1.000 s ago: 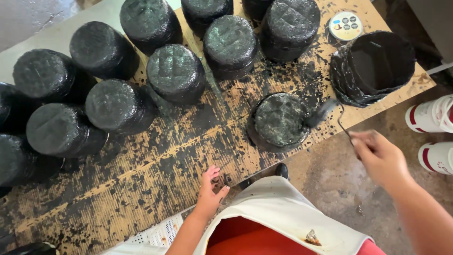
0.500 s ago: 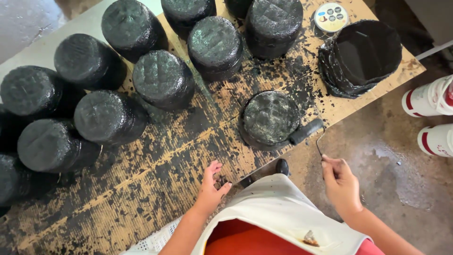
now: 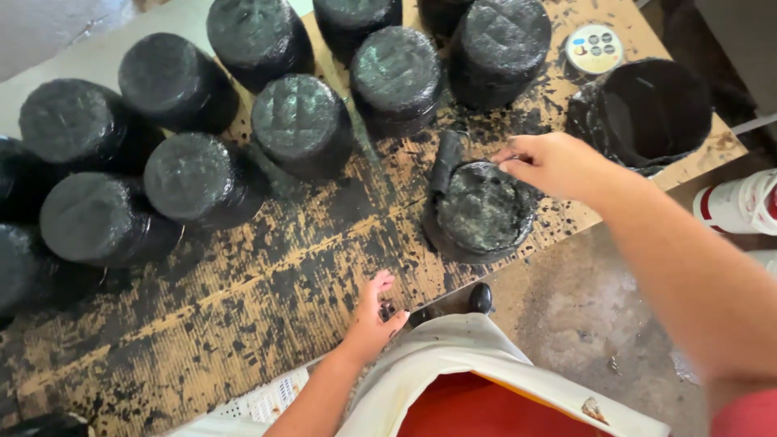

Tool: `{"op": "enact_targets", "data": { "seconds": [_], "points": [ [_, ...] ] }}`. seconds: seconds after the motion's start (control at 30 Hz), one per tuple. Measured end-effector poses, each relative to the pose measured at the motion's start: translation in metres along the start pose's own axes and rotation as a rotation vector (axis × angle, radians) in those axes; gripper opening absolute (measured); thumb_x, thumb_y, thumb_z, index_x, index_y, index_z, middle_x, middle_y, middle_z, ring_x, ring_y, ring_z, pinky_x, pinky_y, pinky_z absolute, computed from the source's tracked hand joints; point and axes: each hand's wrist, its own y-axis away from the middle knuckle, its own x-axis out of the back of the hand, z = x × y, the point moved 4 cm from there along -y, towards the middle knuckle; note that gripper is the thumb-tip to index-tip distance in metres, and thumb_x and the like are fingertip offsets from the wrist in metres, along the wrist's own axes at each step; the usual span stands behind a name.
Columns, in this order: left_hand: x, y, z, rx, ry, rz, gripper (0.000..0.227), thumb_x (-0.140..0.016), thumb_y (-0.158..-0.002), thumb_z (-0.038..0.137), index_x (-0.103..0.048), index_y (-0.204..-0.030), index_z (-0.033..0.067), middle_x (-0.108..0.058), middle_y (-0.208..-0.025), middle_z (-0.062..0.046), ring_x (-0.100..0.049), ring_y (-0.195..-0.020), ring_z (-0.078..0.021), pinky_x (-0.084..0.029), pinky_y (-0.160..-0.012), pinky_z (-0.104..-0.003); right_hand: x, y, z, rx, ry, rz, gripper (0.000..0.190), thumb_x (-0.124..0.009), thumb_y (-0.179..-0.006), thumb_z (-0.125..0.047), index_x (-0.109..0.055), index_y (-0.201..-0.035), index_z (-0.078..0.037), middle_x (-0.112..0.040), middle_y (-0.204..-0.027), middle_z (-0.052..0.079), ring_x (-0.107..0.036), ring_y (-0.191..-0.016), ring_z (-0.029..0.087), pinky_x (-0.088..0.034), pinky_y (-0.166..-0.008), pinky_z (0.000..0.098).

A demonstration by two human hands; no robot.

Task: Applying black wax to a cheese wheel with a brush and then applying a label

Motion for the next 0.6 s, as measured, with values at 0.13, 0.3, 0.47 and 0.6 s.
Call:
{"op": "enact_targets", "data": {
  "seconds": [0.13, 0.3, 0.47, 0.6],
  "points": [
    [0.008, 0.009, -0.029, 0.038, 0.059, 0.063, 0.078, -0.065, -0.094, 0.029, -0.023, -0.157, 0.0136, -0.037, -0.16, -0.01, -0.035, -0.149, -0.0266, -0.034, -0.116, -0.052, -0.004, -0.006, 0.061, 0.189, 0.132, 0.063, 0.033, -0.052, -0.102, -0.037, -0.068, -0.128, -0.026, -0.078, -0.119, -0.002, -0.076, -0.101, 0.02, -0.058, -0.096, 0.0415],
    [0.011, 0.019, -0.07, 0.078, 0.11, 0.169, 0.077, -0.069, -0.093, 0.025, -0.026, -0.155, 0.0139, -0.044, -0.155, -0.011, -0.042, -0.146, -0.025, -0.037, -0.115, -0.047, 0.002, 0.002, 0.1, 0.045, 0.057, 0.072, 0.024, -0.064, -0.098, -0.036, -0.079, -0.113, -0.024, -0.085, -0.085, -0.006, -0.038, -0.046, 0.017, -0.041, -0.055, 0.0304],
    [0.012, 0.018, -0.025, 0.106, 0.04, 0.139, 0.08, -0.071, -0.091, 0.022, -0.024, -0.155, 0.0132, -0.043, -0.158, -0.009, -0.041, -0.146, -0.0228, -0.047, -0.106, -0.041, -0.026, 0.002, 0.003, 0.073, 0.06, -0.051, 0.026, -0.056, -0.104, -0.032, -0.071, -0.122, -0.021, -0.076, -0.098, -0.002, -0.046, -0.045, 0.013, -0.049, -0.05, 0.0292],
    [0.015, 0.017, -0.017, -0.002, 0.112, 0.146, 0.077, -0.068, -0.092, 0.021, -0.025, -0.155, 0.0115, -0.043, -0.155, -0.012, -0.042, -0.144, -0.0264, -0.035, -0.117, -0.051, -0.07, 0.014, 0.06, 0.342, 0.265, 0.21, 0.029, -0.049, -0.103, -0.042, -0.068, -0.107, -0.02, -0.075, -0.078, -0.002, -0.071, -0.071, 0.023, -0.055, -0.063, 0.0412]
  ]
}}
